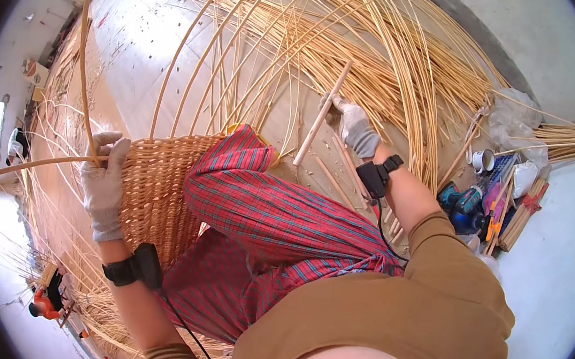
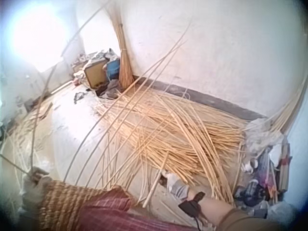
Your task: The person is weaving a large basket or mat using long, thin wooden or bamboo strips in a workshop setting.
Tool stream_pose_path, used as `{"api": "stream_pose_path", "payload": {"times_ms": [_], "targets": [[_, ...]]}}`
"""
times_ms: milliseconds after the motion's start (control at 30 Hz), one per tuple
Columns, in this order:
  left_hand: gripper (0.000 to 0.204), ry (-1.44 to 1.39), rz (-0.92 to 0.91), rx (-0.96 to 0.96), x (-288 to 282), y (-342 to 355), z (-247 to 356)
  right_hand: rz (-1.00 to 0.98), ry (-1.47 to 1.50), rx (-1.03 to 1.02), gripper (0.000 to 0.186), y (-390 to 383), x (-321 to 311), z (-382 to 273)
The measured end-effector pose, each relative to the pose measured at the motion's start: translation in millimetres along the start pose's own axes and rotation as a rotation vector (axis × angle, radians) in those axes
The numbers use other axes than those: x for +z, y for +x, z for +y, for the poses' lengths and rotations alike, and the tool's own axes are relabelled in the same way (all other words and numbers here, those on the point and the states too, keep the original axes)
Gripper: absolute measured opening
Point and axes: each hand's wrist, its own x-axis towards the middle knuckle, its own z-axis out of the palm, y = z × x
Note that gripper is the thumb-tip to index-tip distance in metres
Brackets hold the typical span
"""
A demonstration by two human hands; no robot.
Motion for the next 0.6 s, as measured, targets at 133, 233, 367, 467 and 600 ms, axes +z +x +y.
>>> {"api": "stream_pose_path", "payload": {"times_ms": [133,233,367,467,600], "targets": [[0.023,-0.036,-0.01,-0.01,0,-1,2,0.057,0.017,0.017,0.027,0,9,-7],[0.024,-0.037,-0.003,0.011,1,-2,3,0.033,0.051,0.039,0.028,-2,16,-4],[0.025,0.013,0.001,0.001,0,-4,7,0.106,0.061,0.118,0.022,-2,19,5],[0.021,0.029,-0.023,-0.023,-1,-4,8,0.146,0.037,0.158,0.02,-2,18,12],[0.023,0.014,-0.008,-0.017,0,-4,5,0.175,-0.019,0.136,0.02,-4,18,22]]}}
